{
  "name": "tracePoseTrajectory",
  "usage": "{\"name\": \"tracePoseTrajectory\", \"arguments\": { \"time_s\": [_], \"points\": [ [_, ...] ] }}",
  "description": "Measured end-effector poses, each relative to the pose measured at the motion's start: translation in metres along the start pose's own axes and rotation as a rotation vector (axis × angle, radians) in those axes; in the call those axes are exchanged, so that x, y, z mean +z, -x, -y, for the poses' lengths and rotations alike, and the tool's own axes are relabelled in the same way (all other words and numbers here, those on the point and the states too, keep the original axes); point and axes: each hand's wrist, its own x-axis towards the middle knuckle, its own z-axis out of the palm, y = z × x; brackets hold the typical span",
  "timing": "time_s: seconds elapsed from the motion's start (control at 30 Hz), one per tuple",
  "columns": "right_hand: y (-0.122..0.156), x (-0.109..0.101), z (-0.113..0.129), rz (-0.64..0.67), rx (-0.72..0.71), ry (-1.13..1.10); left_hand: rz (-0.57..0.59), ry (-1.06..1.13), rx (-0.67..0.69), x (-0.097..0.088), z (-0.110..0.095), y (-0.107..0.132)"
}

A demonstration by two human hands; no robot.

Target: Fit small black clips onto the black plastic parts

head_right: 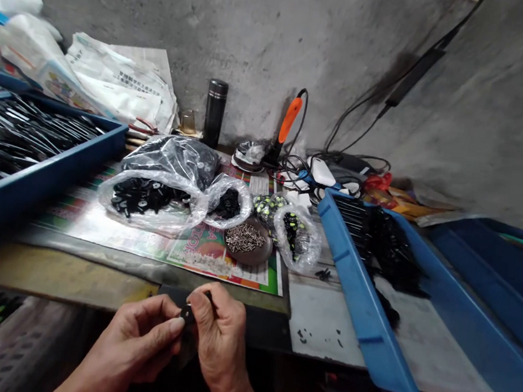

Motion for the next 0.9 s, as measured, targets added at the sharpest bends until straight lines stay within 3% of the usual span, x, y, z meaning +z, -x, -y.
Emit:
{"name": "tracePoseTrajectory", "arguments": {
  "time_s": [0.13, 0.23, 0.4, 0.6, 0.73, 0.9],
  "points": [
    [-0.002, -0.005, 0.003, 0.181, 0.15, -0.172, -0.003, -0.014, 0.027, -0.002, -0.003, -0.002],
    [-0.002, -0.009, 0.009, 0.238, 0.206, -0.167, -0.012, -0.05, 0.061, -0.002, -0.004, -0.002],
    [-0.001, -0.006, 0.011, 0.201, 0.245, -0.059, -0.022, -0.101, 0.088, -0.004, 0.004, -0.003],
    [-0.001, -0.008, 0.006, 0.242, 0.233, -0.125, 0.009, -0.117, 0.075, -0.006, 0.005, -0.003],
    [-0.002, -0.008, 0.007, 0.182, 0.191, -0.033, -0.015, -0.129, 0.056, -0.002, 0.003, 0.0],
    [-0.002, -0.009, 0.002, 0.244, 0.219, -0.122, -0.013, -0.089, 0.017, -0.001, 0.0, 0.0]
  ]
}}
